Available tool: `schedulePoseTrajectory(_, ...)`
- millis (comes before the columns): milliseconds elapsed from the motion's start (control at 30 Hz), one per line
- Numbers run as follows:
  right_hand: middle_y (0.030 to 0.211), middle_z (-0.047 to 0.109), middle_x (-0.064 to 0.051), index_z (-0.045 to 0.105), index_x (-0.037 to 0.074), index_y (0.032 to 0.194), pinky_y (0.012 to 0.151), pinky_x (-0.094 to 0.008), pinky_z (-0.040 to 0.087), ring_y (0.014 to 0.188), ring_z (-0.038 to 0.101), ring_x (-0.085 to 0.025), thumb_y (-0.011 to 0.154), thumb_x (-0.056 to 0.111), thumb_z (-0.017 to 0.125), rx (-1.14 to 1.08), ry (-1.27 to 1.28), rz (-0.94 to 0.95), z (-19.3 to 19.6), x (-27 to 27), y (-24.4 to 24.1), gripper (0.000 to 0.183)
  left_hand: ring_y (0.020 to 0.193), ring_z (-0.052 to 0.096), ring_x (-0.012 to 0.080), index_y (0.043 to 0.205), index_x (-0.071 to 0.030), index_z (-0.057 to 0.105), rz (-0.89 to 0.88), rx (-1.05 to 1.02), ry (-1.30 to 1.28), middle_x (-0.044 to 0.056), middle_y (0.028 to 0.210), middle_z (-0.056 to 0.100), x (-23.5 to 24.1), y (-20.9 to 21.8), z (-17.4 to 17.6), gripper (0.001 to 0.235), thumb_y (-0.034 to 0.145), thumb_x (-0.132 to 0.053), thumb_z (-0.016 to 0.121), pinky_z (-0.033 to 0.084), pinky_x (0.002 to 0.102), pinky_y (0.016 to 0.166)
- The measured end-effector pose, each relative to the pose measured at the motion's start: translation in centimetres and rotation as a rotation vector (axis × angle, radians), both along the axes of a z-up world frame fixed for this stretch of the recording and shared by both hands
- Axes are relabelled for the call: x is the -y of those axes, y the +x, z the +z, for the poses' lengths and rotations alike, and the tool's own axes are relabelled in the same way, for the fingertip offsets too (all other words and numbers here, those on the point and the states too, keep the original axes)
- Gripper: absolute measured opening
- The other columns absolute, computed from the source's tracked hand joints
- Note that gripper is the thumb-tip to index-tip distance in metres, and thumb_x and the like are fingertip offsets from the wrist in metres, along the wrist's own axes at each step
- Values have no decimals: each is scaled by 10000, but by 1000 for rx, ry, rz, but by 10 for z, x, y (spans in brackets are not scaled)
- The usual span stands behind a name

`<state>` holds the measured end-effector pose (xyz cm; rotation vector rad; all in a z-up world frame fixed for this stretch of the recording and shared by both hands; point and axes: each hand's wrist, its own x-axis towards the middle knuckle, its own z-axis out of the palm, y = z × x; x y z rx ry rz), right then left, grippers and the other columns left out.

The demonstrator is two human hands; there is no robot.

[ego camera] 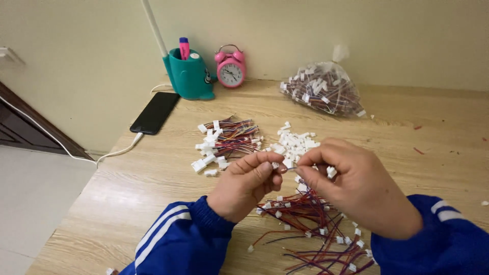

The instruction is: Assembling small electrical connectors by manually inserting wires into plastic housings on a desk.

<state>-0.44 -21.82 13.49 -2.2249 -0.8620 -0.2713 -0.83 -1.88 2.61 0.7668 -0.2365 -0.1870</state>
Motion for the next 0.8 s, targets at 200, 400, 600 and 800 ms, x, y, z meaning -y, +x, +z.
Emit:
schedulePoseTrajectory(200, 723, 663, 33, 704, 169, 819, 655, -276, 448, 672, 612, -122, 844, 214, 670, 77, -57, -18, -8, -7, -3, 62, 735, 602, 180, 1158, 61, 621, -36, -25, -82, 162, 926, 655, -4, -3, -7, 233, 952, -34, 566, 535, 295, 739)
schedulePoseTrajectory(400, 721, 636, 25, 708, 184, 832, 640, -280, 432, 666, 592, -131, 858, 199, 656, 141, -83, 2, -13, -11, -1, 60, 713, 616, 180, 1135, 4, 612, -75, -84, -53, 181, 944, 668, 0, -1, -17, 189, 957, -44, 572, 546, 267, 702)
schedulePoseTrajectory(600, 702, 616, 13, 681, 173, 821, 641, -290, 427, 663, 583, -151, 851, 181, 662, 170, -114, -1, -19, -10, 3, 37, 693, 617, 174, 1116, -5, 623, -40, -102, -21, 197, 956, 681, 0, -2, -19, 179, 948, -54, 586, 536, 248, 677)
schedulePoseTrajectory(800, 701, 611, 14, 673, 172, 814, 644, -296, 427, 658, 585, -155, 848, 180, 666, 194, -137, -14, -20, -11, 3, 36, 689, 616, 165, 1117, -4, 630, -49, -93, -3, 195, 961, 688, -1, -2, -18, 185, 950, -75, 590, 507, 228, 638)
